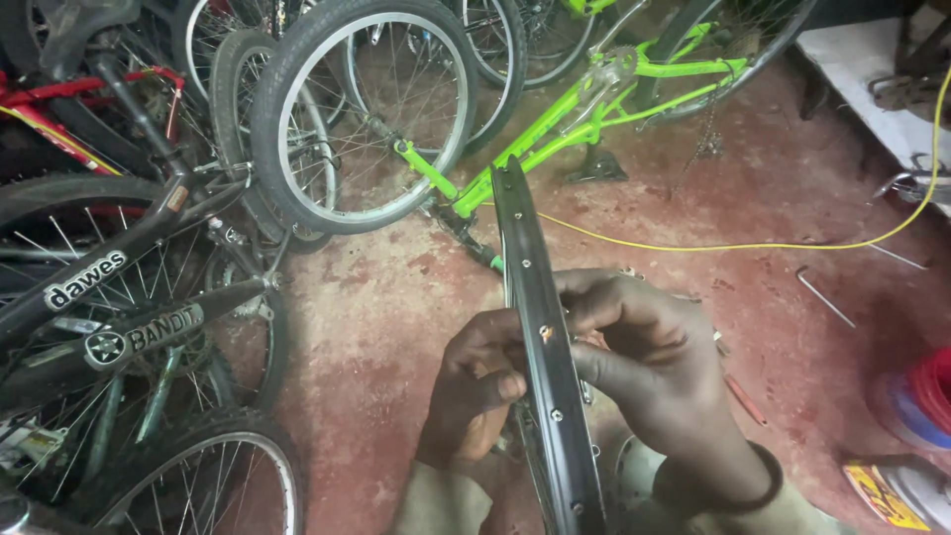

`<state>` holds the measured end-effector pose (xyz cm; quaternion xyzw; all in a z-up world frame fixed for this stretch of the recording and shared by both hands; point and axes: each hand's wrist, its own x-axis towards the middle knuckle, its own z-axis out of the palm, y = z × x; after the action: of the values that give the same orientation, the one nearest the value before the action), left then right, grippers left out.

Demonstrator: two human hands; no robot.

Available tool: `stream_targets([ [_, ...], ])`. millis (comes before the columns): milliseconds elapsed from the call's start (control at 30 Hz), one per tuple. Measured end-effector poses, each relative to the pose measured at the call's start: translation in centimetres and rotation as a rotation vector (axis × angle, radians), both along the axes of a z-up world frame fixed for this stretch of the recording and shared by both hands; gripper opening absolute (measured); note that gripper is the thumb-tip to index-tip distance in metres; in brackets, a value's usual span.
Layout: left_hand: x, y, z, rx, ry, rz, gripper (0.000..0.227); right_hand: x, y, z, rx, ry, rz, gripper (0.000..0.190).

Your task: Inserting and seating spoke nipples into a bicycle rim using a small tool.

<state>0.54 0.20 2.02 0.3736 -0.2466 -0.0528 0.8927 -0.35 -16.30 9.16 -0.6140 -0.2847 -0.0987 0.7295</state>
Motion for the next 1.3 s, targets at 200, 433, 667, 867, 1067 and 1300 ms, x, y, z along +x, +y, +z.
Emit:
stream_targets([
  [200, 0.0, 0.0, -1.4, 0.015, 0.096, 0.009, 0.052, 0.1, -0.2, 0.4, -0.163, -0.042, -0.150, 0.013],
  [433, 0.6, 0.1, -2.9, 0.032, 0.075, 0.085, 0.042, 0.7, -2.6, 2.4, -0.280, -0.080, 0.161, 0.029],
  [667, 0.3, 0.0, -2.5, -0.009, 0.082, 0.036, 0.043, 0.7, -2.6, 2.4, -0.370, -0.104, 0.097, 0.022],
  [867, 0.6, -0.1, -2.9, -0.008, 0.091, 0.037, 0.045, 0.7, -2.4, -0.7, -0.071, 0.082, 0.096, 0.032],
  [1067, 0.5, 0.0, -2.1, 0.008, 0.068, 0.035, 0.042, 0.8, -2.8, -0.6, -0.041, 0.106, 0.156, 0.044],
  [1300, 0.5, -0.2, -3.0, -0.044, 0.108, 0.046, 0.048, 0.3, -2.8, 1.6, -0.176, 0.175, 0.133, 0.030],
])
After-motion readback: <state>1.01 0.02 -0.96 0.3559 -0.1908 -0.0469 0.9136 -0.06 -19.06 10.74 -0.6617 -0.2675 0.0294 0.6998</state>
